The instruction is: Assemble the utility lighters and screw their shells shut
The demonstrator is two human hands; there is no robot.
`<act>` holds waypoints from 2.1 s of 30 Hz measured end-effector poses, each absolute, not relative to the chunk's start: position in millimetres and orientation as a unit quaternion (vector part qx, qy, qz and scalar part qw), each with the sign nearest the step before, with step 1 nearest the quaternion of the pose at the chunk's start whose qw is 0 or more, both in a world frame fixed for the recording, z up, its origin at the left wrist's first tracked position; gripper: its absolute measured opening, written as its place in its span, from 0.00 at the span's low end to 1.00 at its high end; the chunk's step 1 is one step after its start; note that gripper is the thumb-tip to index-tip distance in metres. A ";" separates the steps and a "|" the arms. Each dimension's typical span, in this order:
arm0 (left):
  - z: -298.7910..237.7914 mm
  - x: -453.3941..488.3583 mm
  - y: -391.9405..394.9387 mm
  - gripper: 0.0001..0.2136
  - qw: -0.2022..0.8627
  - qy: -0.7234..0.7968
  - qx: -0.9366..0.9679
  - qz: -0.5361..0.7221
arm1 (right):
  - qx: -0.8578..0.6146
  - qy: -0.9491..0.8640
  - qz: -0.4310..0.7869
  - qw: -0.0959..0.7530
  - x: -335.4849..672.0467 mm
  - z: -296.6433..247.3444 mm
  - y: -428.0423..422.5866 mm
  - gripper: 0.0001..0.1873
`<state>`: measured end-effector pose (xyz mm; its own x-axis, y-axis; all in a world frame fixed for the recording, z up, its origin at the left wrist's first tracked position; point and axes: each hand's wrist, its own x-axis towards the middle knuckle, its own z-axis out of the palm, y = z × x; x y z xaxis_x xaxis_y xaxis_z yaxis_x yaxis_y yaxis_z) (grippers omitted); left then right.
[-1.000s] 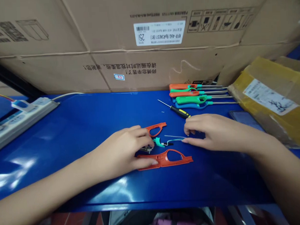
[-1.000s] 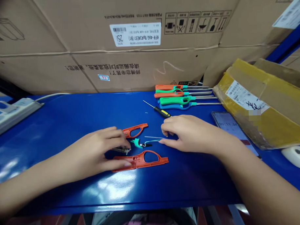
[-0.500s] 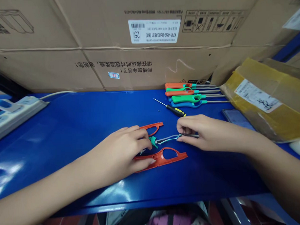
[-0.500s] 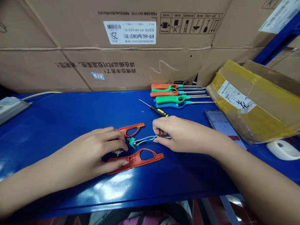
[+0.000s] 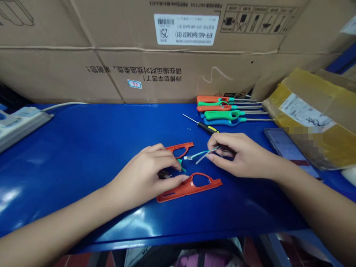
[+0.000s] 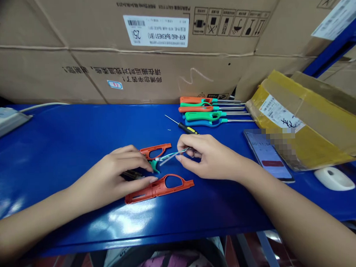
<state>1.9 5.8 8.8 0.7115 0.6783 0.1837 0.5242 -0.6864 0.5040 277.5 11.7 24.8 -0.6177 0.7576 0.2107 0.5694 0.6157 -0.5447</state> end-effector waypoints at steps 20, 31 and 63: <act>-3.8 -0.3 18.1 0.12 0.147 0.346 0.904 0.201 | -0.300 -0.926 0.071 0.219 285.4 25.5 6.7 0.08; -7.8 -0.4 21.7 0.08 0.176 0.345 0.900 0.198 | -0.287 -0.939 0.148 0.121 282.6 26.2 5.6 0.10; -13.5 5.7 19.3 0.09 0.148 0.334 0.911 0.194 | -0.429 -0.841 0.254 0.210 259.9 -4.3 10.6 0.03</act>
<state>5.7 19.3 -13.5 0.7024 0.6649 0.2540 0.5506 -0.7337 0.3981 259.9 10.6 -4.3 -0.5444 0.8279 0.1347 0.6150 0.5032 -0.6071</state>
